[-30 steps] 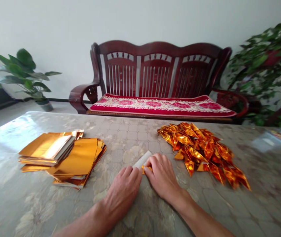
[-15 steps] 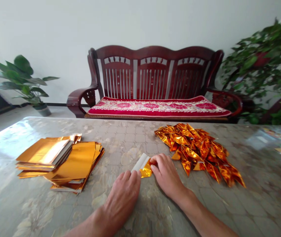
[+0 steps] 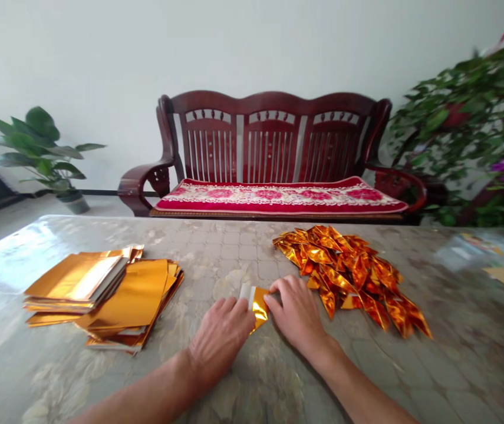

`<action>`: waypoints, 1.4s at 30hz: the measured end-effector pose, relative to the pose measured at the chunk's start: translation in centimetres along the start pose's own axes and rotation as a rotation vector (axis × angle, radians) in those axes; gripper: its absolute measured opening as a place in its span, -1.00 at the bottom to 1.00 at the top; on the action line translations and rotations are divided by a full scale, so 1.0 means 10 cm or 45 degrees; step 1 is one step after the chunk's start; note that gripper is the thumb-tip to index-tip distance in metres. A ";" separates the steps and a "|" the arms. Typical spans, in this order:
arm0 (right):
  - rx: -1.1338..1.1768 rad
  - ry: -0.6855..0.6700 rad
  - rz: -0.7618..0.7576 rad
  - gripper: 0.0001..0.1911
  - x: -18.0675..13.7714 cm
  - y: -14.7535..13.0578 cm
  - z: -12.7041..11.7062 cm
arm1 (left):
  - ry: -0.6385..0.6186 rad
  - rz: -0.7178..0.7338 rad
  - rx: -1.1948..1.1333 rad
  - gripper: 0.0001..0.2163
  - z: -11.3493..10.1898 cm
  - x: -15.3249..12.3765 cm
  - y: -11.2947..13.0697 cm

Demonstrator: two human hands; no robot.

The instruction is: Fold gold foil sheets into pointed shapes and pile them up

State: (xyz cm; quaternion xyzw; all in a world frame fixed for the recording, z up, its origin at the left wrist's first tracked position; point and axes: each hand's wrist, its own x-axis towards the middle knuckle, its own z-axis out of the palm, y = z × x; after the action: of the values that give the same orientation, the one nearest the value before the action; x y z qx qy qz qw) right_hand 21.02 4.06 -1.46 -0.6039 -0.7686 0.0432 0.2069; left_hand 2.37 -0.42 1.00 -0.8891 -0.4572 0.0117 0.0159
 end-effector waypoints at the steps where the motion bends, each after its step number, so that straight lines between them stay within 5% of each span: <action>1: 0.003 0.003 0.000 -0.91 0.00 -0.01 0.00 | 0.036 -0.001 -0.017 -0.92 0.03 0.02 -0.03; 11: 0.235 -0.087 0.154 -0.96 0.07 -0.12 0.00 | 0.089 0.002 -0.107 -0.81 0.17 0.07 0.02; 16: 0.358 -0.151 0.244 -0.76 0.08 -0.08 -0.02 | 0.101 -0.062 -0.106 -0.76 0.21 0.05 0.19; 23: 0.199 -0.169 0.168 -0.95 0.09 -0.04 -0.08 | 0.108 -0.047 -0.134 -0.75 0.22 0.04 0.25; 30: 0.138 -0.126 0.179 -0.89 0.08 -0.10 -0.05 | 0.095 -0.068 -0.171 -0.87 0.08 0.05 0.17; 42: -0.084 0.144 -0.237 -0.87 -0.06 -0.11 0.07 | 0.136 -0.029 -0.129 -0.87 0.10 0.06 0.15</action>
State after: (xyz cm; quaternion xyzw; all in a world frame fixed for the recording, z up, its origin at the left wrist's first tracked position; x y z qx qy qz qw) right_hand 19.87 3.27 -1.88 -0.5378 -0.8095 -0.0356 0.2330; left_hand 3.86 -0.77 -0.07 -0.8829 -0.4657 -0.0591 -0.0046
